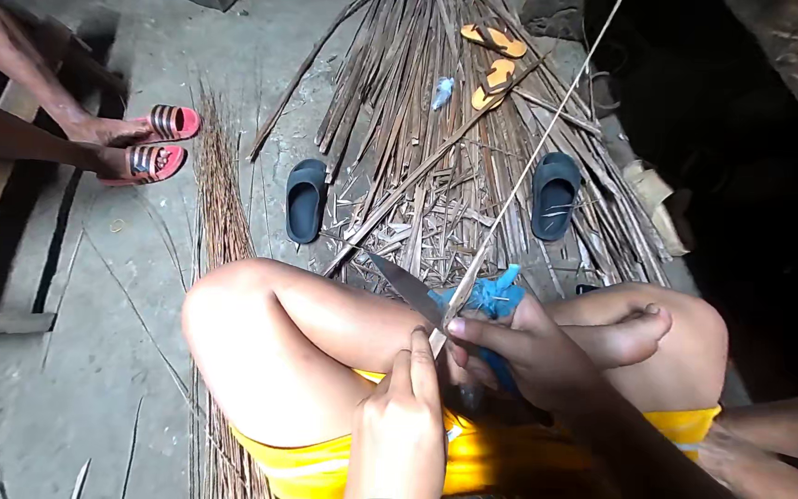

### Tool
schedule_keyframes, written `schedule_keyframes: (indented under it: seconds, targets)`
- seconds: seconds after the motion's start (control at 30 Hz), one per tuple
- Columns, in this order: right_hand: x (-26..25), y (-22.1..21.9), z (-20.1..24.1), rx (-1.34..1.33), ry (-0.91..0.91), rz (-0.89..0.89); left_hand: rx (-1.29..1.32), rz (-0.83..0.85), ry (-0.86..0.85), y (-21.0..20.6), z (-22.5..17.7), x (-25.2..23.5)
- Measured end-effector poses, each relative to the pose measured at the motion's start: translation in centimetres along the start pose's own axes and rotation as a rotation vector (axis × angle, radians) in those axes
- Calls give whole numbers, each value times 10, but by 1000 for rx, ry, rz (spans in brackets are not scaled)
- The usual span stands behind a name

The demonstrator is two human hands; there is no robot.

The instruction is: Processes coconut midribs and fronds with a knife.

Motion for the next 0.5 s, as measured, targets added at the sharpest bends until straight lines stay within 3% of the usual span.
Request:
schedule_keyframes:
  seconds: [0.3,0.5]
  targets:
    - [-5,6,10,36,103,-63,202,87,76,4,-6,-10]
    - [-7,12,11,25,90,19,344,173,109,8,-2,-10]
Point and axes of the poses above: each hand's wrist, its own x-axis away from the middle knuckle, its own y-axis out of the back of the hand, z = x × y, the point moved 4 cm from there along -x, towards the middle knuckle, and after that the axes turned 1 degree about x, right-handed, at the moved point
